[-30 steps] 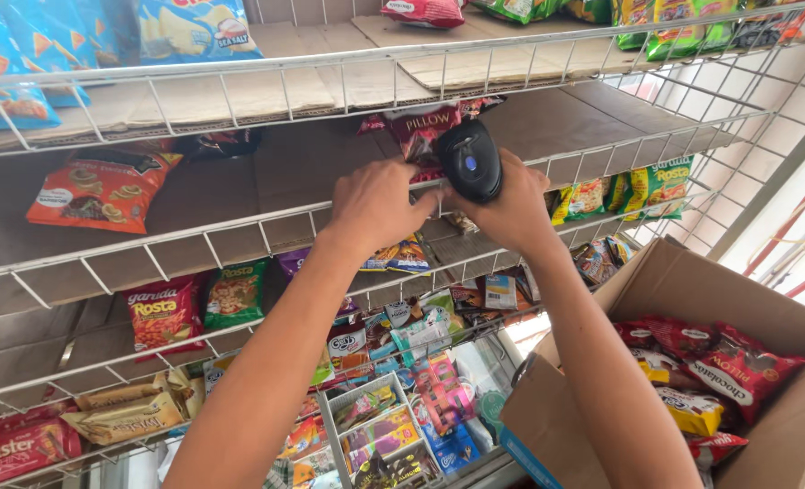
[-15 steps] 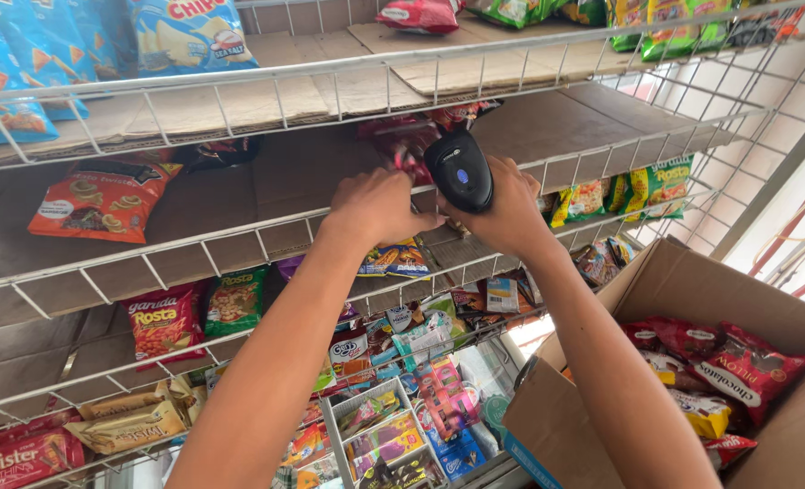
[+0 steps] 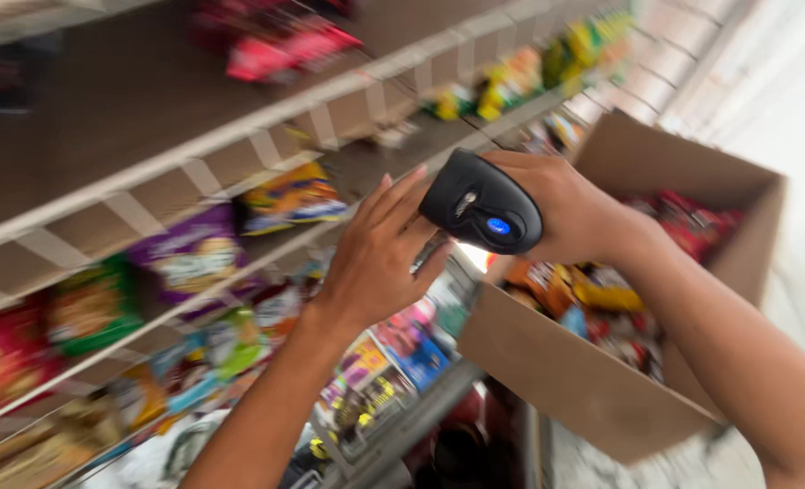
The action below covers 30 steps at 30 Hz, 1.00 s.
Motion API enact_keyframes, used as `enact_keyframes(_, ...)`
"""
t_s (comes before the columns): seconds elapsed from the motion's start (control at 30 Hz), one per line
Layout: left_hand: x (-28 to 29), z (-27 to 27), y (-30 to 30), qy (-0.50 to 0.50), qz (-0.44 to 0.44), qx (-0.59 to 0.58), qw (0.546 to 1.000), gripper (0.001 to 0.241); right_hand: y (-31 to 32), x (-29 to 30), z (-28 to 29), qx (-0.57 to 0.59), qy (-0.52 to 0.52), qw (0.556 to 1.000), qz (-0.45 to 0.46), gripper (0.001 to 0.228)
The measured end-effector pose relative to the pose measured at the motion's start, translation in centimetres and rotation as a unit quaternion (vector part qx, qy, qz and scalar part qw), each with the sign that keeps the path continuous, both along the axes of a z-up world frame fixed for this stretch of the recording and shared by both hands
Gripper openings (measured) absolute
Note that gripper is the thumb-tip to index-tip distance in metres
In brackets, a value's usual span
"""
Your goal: The person scans barcodes on various packaged snacks using a handheld scanner and places the items into a cardboard box or onto shelves.
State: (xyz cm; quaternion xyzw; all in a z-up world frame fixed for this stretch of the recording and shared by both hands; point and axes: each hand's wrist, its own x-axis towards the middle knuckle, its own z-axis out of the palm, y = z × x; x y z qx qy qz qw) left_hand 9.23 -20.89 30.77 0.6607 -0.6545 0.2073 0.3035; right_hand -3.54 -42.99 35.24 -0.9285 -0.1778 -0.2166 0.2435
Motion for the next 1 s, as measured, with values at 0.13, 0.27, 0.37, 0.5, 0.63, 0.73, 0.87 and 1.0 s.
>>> enact_keyframes(0.13, -1.0, -4.5, -4.1, 0.069, -0.075, 0.048, 0.994, 0.031, -3.5, -4.6, -2.5, -0.005, 0.065, 0.997, -0.037, 0.040)
enact_keyframes(0.27, -2.4, -7.2, -8.1, 0.156, -0.141, 0.100, 0.972, 0.023, -6.6, -8.0, -4.8, 0.008, 0.205, 0.963, -0.175, 0.041)
enact_keyframes(0.37, -3.1, -8.3, -11.4, 0.179, -0.178, 0.135, 0.958, 0.022, -8.0, -10.2, -6.8, -0.013, 0.236, 0.949, -0.208, 0.053)
enact_keyframes(0.5, -2.7, -9.3, -15.0, 0.180, -0.192, 0.196, 0.945, 0.026, -9.2, -12.0, -10.4, -0.020, 0.385, 0.883, -0.267, 0.056)
enact_keyframes(0.63, -3.3, -10.3, -18.5, 0.111, -0.194, 0.216, 0.951, 0.023, -9.7, -12.9, -13.1, -0.028, 0.495, 0.828, -0.262, 0.036)
enact_keyframes(0.73, -4.1, -10.9, -20.0, 0.067, -0.164, 0.323, 0.930, 0.029, -9.7, -12.9, -14.3, -0.078, 0.539, 0.796, -0.266, 0.037)
enact_keyframes(0.87, -4.9, -11.2, -20.6, -0.021, -0.122, 0.432, 0.893, 0.029, -10.6, -12.5, -15.0, -0.172, 0.552, 0.766, -0.279, 0.042)
enact_keyframes(1.0, -4.5, -12.1, -19.6, -0.058, -0.122, 0.466, 0.875, 0.029, -11.0, -11.7, -16.7, -0.254, 0.590, 0.726, -0.247, 0.031)
